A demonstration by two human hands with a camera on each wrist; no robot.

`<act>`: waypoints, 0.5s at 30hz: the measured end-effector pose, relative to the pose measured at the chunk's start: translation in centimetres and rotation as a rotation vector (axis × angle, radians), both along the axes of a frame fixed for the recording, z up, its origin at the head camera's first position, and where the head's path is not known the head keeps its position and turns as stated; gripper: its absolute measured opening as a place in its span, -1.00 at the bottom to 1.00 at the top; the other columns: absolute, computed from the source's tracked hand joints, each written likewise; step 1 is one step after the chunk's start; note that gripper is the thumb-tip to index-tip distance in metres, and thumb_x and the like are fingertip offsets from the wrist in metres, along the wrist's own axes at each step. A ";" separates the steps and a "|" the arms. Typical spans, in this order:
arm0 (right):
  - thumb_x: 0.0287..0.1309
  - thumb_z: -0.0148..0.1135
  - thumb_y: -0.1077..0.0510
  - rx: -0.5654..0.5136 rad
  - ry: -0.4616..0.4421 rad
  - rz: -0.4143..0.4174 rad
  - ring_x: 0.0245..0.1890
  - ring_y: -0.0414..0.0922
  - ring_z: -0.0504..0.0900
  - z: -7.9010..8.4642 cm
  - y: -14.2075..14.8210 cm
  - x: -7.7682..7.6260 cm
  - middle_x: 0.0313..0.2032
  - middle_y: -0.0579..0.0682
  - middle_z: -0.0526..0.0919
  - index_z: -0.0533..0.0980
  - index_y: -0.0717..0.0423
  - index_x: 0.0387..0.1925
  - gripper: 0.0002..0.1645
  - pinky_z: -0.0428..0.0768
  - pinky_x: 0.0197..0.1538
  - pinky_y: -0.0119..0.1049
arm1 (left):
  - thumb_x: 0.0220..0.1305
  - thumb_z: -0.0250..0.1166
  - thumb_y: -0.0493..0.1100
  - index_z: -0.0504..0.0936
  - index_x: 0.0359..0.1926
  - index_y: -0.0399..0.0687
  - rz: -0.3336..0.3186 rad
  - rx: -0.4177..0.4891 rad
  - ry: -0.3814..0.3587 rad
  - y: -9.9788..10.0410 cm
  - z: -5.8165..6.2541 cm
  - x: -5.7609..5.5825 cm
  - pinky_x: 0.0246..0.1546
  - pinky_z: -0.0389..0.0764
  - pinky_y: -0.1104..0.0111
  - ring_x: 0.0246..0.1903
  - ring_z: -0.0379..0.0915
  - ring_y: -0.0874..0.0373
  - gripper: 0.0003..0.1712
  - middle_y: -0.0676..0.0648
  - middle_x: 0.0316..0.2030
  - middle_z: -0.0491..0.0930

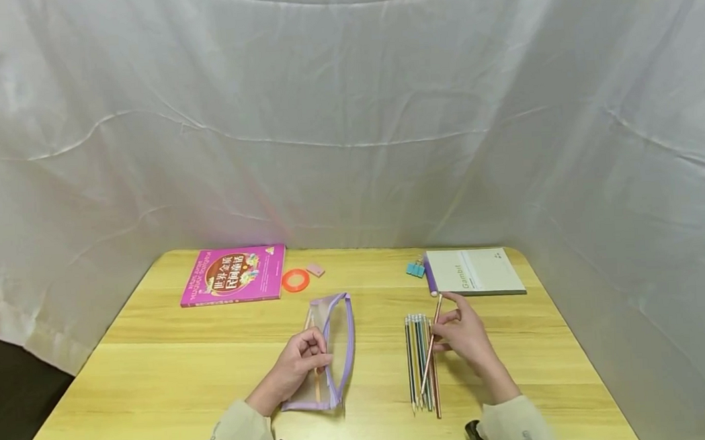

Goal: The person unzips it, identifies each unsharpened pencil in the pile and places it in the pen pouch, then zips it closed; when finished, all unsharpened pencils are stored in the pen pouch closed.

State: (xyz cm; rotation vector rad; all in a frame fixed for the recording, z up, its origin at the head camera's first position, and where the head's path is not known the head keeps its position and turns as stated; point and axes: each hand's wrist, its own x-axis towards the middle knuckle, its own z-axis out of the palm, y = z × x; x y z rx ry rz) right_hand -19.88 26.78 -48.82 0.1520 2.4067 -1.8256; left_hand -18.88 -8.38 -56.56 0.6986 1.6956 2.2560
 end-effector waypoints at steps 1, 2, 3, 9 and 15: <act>0.21 0.28 0.46 -0.018 0.002 -0.003 -0.39 -0.08 0.70 0.0 -0.5 0.0 -0.18 0.13 0.52 0.02 0.14 0.60 0.03 0.80 -0.29 -0.14 | 0.25 0.31 -0.44 0.30 -0.25 -0.64 -0.001 0.001 0.001 0.0 0.0 0.0 -0.43 0.55 0.55 -0.49 0.47 0.35 -0.66 0.13 -0.44 0.55; 0.21 0.28 0.47 -0.033 0.003 -0.003 -0.40 -0.09 0.69 0.0 -1.0 -0.1 -0.18 0.12 0.51 0.02 0.14 0.60 0.03 0.80 -0.30 -0.15 | 0.25 0.31 -0.45 0.29 -0.25 -0.64 -0.004 0.004 0.006 0.0 0.0 -0.1 -0.43 0.55 0.55 -0.49 0.47 0.35 -0.66 0.13 -0.44 0.55; 0.21 0.28 0.47 -0.048 0.005 -0.003 -0.40 -0.09 0.69 0.0 -1.5 -0.2 -0.19 0.11 0.51 0.03 0.13 0.59 0.03 0.80 -0.31 -0.15 | 0.26 0.30 -0.45 0.29 -0.25 -0.64 -0.006 0.006 0.010 0.0 0.0 -0.1 -0.43 0.54 0.55 -0.49 0.46 0.35 -0.66 0.13 -0.44 0.55; 0.20 0.27 0.48 -0.091 0.015 0.007 -0.39 -0.08 0.66 -0.2 -4.5 -0.8 -0.20 0.12 0.50 0.06 0.08 0.58 0.00 0.80 -0.31 -0.12 | 0.26 0.30 -0.46 0.30 -0.25 -0.64 -0.012 0.007 0.016 0.1 0.1 -0.2 -0.43 0.55 0.55 -0.50 0.47 0.35 -0.68 0.11 -0.45 0.55; 0.17 0.27 0.49 -0.140 0.027 0.014 -0.41 -0.07 0.66 -0.6 -7.0 -0.9 -0.20 0.13 0.49 0.09 0.09 0.57 0.01 0.80 -0.29 -0.03 | 0.25 0.32 -0.43 0.30 -0.24 -0.63 0.007 -0.012 -0.007 0.0 0.1 0.1 -0.43 0.54 0.55 -0.49 0.45 0.33 -0.65 0.14 -0.44 0.53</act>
